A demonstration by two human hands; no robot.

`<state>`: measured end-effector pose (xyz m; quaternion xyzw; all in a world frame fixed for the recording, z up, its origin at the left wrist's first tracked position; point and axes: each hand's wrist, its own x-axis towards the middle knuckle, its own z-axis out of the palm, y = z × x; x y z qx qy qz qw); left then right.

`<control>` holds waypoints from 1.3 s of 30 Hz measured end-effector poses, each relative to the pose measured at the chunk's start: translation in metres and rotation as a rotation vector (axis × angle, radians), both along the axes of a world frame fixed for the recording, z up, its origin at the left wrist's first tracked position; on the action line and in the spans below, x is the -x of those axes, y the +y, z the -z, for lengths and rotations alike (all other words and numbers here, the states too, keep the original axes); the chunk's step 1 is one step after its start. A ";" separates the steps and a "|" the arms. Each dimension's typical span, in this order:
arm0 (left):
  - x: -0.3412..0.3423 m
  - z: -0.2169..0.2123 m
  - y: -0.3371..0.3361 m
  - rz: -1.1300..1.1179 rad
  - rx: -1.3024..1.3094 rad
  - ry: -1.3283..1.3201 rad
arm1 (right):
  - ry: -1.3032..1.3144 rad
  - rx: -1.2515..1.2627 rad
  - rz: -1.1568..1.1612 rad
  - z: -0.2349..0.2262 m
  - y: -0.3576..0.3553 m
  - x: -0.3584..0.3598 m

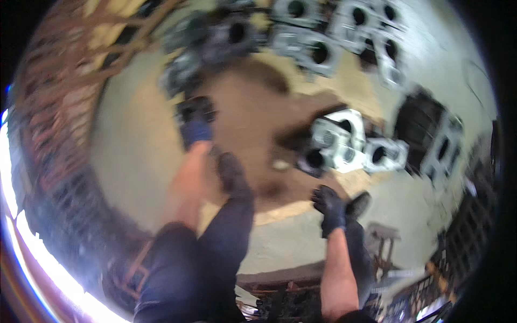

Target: The person sits on a low stool and uses a handheld rotary tool to grind and deburr a dark metal casting. They rotate the part by hand to access different edges and surfaces, then place the finished part on a cardboard sheet with other similar parts.

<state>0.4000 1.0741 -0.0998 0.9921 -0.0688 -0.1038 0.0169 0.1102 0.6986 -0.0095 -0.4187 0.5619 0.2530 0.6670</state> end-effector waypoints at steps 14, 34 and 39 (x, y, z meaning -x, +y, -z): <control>0.147 -0.297 -0.173 -0.253 0.716 0.455 | -0.238 0.532 -0.111 -0.226 -0.232 0.040; 0.166 -0.428 -0.642 0.341 0.499 0.739 | 0.433 0.464 -0.739 -0.374 -0.413 0.398; 0.152 -0.335 -0.730 0.514 0.698 0.776 | 0.119 0.770 -1.113 -0.270 -0.488 0.445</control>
